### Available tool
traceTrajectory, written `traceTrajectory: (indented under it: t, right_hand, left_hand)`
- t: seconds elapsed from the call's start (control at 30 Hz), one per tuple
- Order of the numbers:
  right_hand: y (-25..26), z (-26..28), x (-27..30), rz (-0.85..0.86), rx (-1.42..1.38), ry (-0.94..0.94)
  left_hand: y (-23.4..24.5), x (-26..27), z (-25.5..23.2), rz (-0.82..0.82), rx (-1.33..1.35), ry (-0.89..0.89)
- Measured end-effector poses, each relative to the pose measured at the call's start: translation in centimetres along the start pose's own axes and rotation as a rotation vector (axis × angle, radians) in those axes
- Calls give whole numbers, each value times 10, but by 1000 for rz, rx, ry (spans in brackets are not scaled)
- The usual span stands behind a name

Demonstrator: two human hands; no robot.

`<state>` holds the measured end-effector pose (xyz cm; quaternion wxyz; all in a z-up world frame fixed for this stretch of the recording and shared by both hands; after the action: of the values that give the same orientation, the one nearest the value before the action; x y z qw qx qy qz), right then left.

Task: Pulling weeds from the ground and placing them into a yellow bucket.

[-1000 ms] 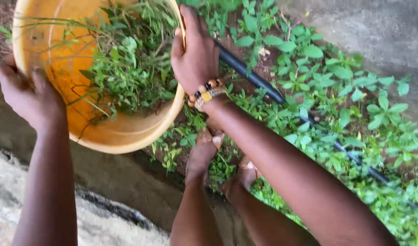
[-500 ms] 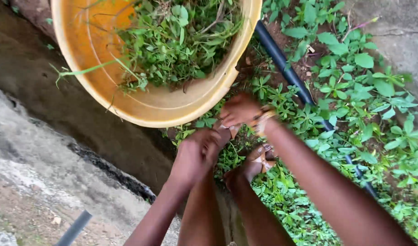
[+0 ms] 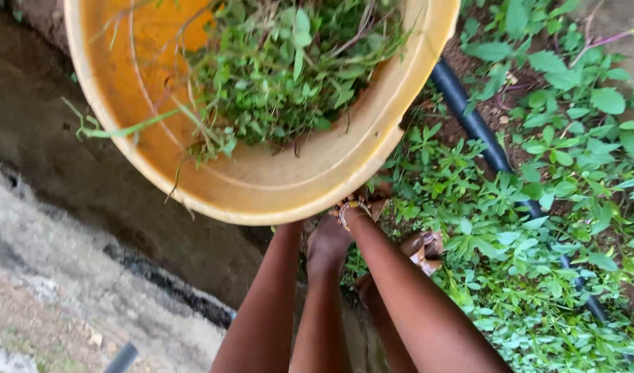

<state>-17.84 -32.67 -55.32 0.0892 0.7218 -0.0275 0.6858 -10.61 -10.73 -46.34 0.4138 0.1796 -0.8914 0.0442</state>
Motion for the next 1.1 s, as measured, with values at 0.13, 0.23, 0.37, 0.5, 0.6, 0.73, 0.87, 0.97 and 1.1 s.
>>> traceTrajectory:
  t: [0.13,0.23,0.37,0.5,0.6,0.73,0.87,0.97,1.1]
  right_hand:
    - [-56,51,92,55,301,202]
    - [-45,70,128,67,526,347]
    - [-79,163,246,117,843,593]
    - [-107,204,405,254,934,695]
    - [-134,235,504,500,798,661]
    - [-190,280,593,657,605,811]
    - [-238,303,580,545,493,1158]
    - [-251,316,600,31,1025,1664]
    - [-226,326,640,-348,955,1838]
  left_hand:
    - [18,1,-21,53,-224,21]
    - [6,34,-11,117,-380,44]
    - [-6,44,-32,154,-583,19]
    - [-7,125,-179,250,-214,256]
    - [15,205,-303,323,367,455]
    - [25,220,-374,345,865,389]
    - [17,200,-345,207,1157,423]
    - [20,171,-301,31,1220,377]
    - [24,169,-300,-86,1174,375]
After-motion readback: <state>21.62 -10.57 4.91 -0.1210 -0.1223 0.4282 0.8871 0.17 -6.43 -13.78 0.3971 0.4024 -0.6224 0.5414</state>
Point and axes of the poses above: each hand's wrist, its own x-axis away from the middle knuckle, its own y-axis out of the back of the hand, z = x × y, the point moved 10 cm from there along -x, towards the middle knuckle, and after that the axes turned 2 degrees about y, right-handed, at the moved point
